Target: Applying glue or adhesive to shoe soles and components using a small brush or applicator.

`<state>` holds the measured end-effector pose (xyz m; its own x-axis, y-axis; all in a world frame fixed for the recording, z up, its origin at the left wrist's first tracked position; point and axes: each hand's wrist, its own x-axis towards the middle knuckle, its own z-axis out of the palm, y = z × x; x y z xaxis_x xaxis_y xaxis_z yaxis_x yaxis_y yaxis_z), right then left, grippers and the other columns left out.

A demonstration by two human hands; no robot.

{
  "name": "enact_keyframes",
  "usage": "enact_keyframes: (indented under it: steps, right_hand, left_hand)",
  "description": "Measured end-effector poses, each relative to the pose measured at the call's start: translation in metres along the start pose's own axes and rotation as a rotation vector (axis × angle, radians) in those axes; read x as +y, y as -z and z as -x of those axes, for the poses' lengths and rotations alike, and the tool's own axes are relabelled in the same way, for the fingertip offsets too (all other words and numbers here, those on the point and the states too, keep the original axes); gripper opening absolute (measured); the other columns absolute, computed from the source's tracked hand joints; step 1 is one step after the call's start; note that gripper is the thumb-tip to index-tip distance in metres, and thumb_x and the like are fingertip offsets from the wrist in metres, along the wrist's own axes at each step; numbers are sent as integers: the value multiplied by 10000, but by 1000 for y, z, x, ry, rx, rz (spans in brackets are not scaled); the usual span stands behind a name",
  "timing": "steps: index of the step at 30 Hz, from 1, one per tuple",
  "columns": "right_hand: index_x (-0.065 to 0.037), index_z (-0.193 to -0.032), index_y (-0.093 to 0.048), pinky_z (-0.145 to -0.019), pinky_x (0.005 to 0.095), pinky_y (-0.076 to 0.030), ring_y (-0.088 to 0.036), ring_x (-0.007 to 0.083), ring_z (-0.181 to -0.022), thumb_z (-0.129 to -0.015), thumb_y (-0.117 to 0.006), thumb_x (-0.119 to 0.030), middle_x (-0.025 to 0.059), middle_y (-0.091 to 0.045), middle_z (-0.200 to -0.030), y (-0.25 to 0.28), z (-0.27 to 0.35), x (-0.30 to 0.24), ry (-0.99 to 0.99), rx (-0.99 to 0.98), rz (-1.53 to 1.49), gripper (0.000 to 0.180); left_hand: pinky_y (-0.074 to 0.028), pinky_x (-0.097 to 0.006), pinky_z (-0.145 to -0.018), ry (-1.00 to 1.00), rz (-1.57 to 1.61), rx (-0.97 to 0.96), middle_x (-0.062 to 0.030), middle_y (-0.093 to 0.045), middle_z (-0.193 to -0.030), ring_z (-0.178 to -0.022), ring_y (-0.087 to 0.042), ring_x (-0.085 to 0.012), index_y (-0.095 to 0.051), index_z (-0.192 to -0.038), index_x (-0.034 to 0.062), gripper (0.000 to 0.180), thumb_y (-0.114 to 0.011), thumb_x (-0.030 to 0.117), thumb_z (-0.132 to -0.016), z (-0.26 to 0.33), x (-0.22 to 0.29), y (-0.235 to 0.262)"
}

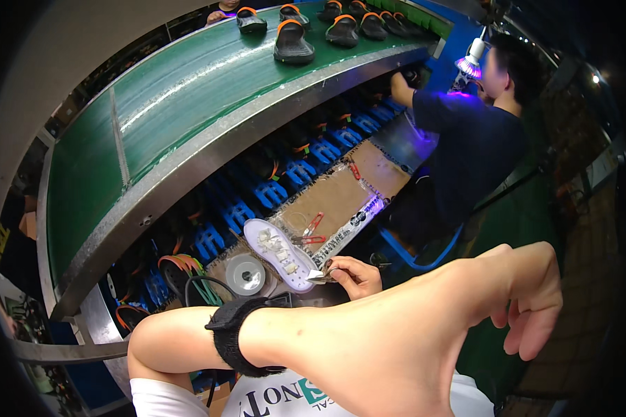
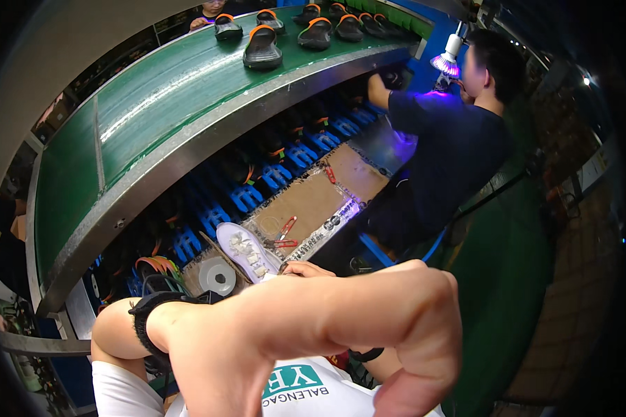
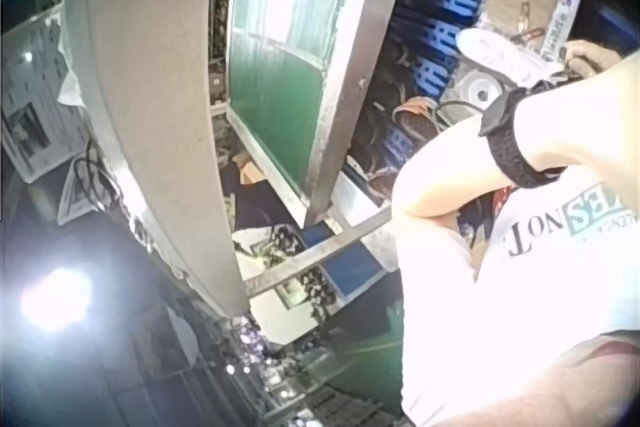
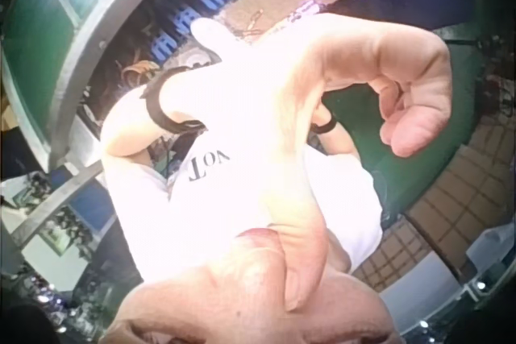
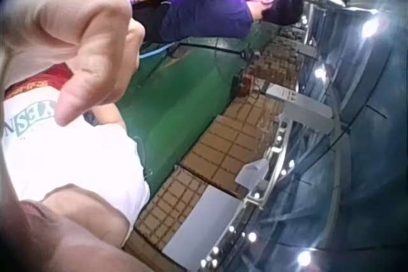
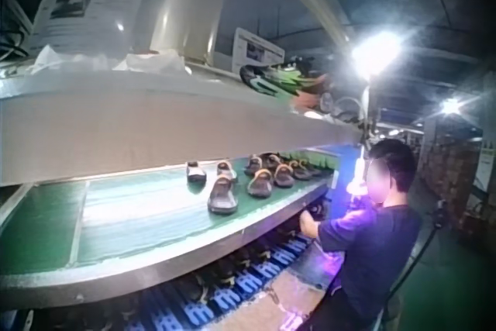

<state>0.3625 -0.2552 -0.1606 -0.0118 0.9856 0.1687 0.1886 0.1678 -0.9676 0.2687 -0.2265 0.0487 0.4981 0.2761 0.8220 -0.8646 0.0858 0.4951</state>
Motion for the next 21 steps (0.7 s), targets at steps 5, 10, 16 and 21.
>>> enact_keyframes:
  steps: [5,10,16,21]
  right_hand:
    - [48,-860,-607,-693,230,-445,-573,120,-775,-806,-599,-9,84,-629,-884,5,-6,1,53,3,-3,79]
    - [58,-861,-602,-694,234,-453,-576,121,-767,-801,-594,16,93,-627,-887,11,-11,-3,26,-24,2,74]
    - [65,-865,-598,-702,235,-456,-576,122,-771,-804,-583,23,96,-626,-894,19,-8,8,3,63,-11,76]
    - [61,-870,-600,-707,238,-461,-580,129,-784,-809,-585,11,102,-626,-906,26,-13,12,39,25,15,81]
  left_hand:
    - [-411,-209,-585,21,9,3,18,-481,-809,-743,-484,-75,-493,-824,65,531,-806,390,-544,-5,-8,-5]
    - [-414,-214,-597,47,34,6,16,-482,-811,-749,-486,-80,-494,-828,66,538,-810,392,-539,-11,-5,11]
    - [-417,-221,-611,73,64,3,13,-484,-813,-755,-488,-87,-494,-832,67,547,-815,395,-532,-16,-23,6]
    - [-420,-226,-622,81,68,9,11,-485,-815,-760,-490,-92,-495,-835,68,555,-820,397,-527,-20,-30,9]
